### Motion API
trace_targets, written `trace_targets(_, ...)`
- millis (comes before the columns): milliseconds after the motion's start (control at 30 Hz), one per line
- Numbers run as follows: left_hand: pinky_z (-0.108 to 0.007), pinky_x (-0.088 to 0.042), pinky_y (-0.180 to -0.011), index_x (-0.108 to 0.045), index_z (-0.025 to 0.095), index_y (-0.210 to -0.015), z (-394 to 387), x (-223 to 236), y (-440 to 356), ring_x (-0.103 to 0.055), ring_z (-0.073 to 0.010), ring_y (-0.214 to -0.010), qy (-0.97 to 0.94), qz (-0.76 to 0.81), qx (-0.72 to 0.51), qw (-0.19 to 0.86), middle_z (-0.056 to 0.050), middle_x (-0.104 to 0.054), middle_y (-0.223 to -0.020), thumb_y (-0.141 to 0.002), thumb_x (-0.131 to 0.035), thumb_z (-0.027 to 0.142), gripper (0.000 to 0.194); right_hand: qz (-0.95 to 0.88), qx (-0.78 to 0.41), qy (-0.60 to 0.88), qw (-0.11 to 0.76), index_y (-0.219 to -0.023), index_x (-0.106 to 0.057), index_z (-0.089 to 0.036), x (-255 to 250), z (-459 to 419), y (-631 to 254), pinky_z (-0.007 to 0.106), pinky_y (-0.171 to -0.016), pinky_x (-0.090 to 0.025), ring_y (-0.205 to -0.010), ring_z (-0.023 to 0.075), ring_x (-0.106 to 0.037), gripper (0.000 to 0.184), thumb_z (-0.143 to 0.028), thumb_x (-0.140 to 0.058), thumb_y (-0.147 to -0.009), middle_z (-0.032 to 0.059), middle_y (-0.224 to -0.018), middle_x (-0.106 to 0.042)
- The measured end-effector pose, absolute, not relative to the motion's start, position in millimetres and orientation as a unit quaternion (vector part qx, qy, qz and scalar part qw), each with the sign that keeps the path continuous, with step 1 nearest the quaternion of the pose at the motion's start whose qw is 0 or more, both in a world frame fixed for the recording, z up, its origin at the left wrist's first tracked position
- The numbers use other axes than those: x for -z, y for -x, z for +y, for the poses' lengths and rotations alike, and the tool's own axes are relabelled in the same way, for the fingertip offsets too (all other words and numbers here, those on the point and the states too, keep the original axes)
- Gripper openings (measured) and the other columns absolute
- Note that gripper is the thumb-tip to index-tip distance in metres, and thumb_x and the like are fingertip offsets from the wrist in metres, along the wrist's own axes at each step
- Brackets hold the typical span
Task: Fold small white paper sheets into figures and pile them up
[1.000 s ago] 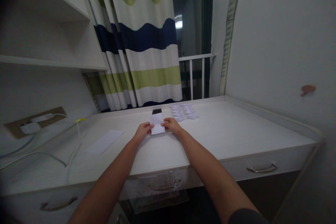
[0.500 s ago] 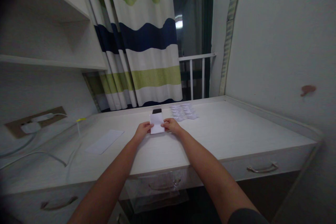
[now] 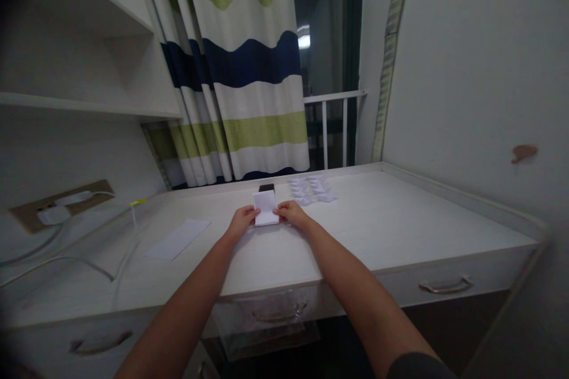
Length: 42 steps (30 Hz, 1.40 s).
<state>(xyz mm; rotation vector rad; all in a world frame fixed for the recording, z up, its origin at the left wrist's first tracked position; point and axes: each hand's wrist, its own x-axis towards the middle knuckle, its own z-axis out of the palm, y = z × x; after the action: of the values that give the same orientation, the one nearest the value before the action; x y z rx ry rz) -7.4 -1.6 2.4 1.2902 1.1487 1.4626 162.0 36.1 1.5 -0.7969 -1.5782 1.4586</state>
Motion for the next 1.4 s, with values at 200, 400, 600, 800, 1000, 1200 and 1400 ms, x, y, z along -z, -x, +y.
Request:
trace_targets(200, -0.025, -0.043, -0.052, -0.057, 0.012, -0.061, -0.7, -1.8, 8.2, -0.055, -0.0131, -0.053, -0.525, 0.460, -0.581, 0.418, -0.001, -0.060, -0.056, -0.050, -0.068, 0.032, 0.024, -0.627, -0.585, 0.325, 0.398, -0.050, -0.049, -0.014, -5.7, 32.1, -161.8, 0.019, -0.046, -0.043, -0.039, 0.0054, -0.045, 0.024, -0.027, -0.069, -0.056, -0.0051, -0.043, -0.048)
trace_targets(400, -0.025, -0.043, -0.051, -0.056, 0.013, -0.059, 1.7, -2.4, 11.4, -0.054, -0.0128, -0.052, -0.524, 0.473, -0.602, 0.373, 0.000, -0.059, -0.056, -0.049, -0.068, 0.037, 0.029, -0.625, -0.608, 0.333, 0.361, -0.063, -0.051, -0.014, -5.9, 28.1, -161.9, 0.018, -0.045, -0.045, -0.049, 0.0111, -0.059, 0.018, -0.026, -0.064, -0.064, -0.0020, -0.050, -0.055)
trace_targets(600, -0.025, -0.044, -0.051, -0.056, 0.013, -0.061, 0.6, -2.7, 11.3, -0.054, -0.0129, -0.052, -0.533, 0.467, -0.605, 0.363, 0.000, -0.058, -0.056, -0.051, -0.066, 0.039, 0.029, -0.625, -0.606, 0.330, 0.364, -0.062, -0.049, -0.014, -5.4, 30.7, -161.2, 0.015, -0.041, -0.043, -0.044, 0.0090, -0.057, 0.014, -0.018, -0.062, -0.065, -0.0006, -0.049, -0.059)
trace_targets(800, -0.024, -0.044, -0.050, -0.056, 0.013, -0.065, 0.4, -3.2, 12.3, -0.054, -0.0127, -0.052, -0.536, 0.473, -0.604, 0.352, 0.000, -0.058, -0.057, -0.053, -0.065, 0.039, 0.029, -0.618, -0.610, 0.333, 0.368, -0.062, -0.048, -0.014, -6.4, 28.5, -160.5, 0.017, -0.044, -0.046, -0.046, 0.0101, -0.059, 0.013, -0.016, -0.061, -0.065, -0.0003, -0.050, -0.060)
trace_targets(1000, -0.023, -0.042, -0.047, -0.055, 0.014, -0.063, -0.5, -5.1, 12.6, -0.052, -0.0119, -0.051, -0.532, 0.486, -0.607, 0.335, 0.000, -0.057, -0.055, -0.053, -0.064, 0.040, 0.030, -0.625, -0.609, 0.317, 0.370, -0.066, -0.051, -0.013, -2.7, 33.4, -160.5, 0.016, -0.040, -0.043, -0.046, 0.0097, -0.059, 0.011, -0.014, -0.062, -0.063, 0.0022, -0.058, -0.063)
trace_targets(1200, -0.022, -0.040, -0.046, -0.055, 0.014, -0.062, -1.1, -5.2, 12.6, -0.051, -0.0108, -0.050, -0.535, 0.486, -0.605, 0.335, 0.001, -0.056, -0.054, -0.053, -0.064, 0.041, 0.030, -0.625, -0.611, 0.319, 0.366, -0.065, -0.051, -0.013, -0.2, 36.0, -161.2, 0.016, -0.041, -0.043, -0.046, 0.0098, -0.058, 0.016, -0.016, -0.066, -0.060, 0.0025, -0.058, -0.064)
trace_targets(1400, -0.021, -0.039, -0.045, -0.054, 0.014, -0.060, -0.7, -5.3, 12.0, -0.051, -0.0108, -0.049, -0.539, 0.485, -0.595, 0.348, 0.000, -0.056, -0.054, -0.051, -0.065, 0.041, 0.031, -0.616, -0.596, 0.321, 0.405, -0.062, -0.054, -0.014, 0.0, 37.1, -160.4, 0.017, -0.046, -0.043, -0.047, 0.0082, -0.055, 0.018, -0.022, -0.069, -0.056, -0.0027, -0.052, -0.056)
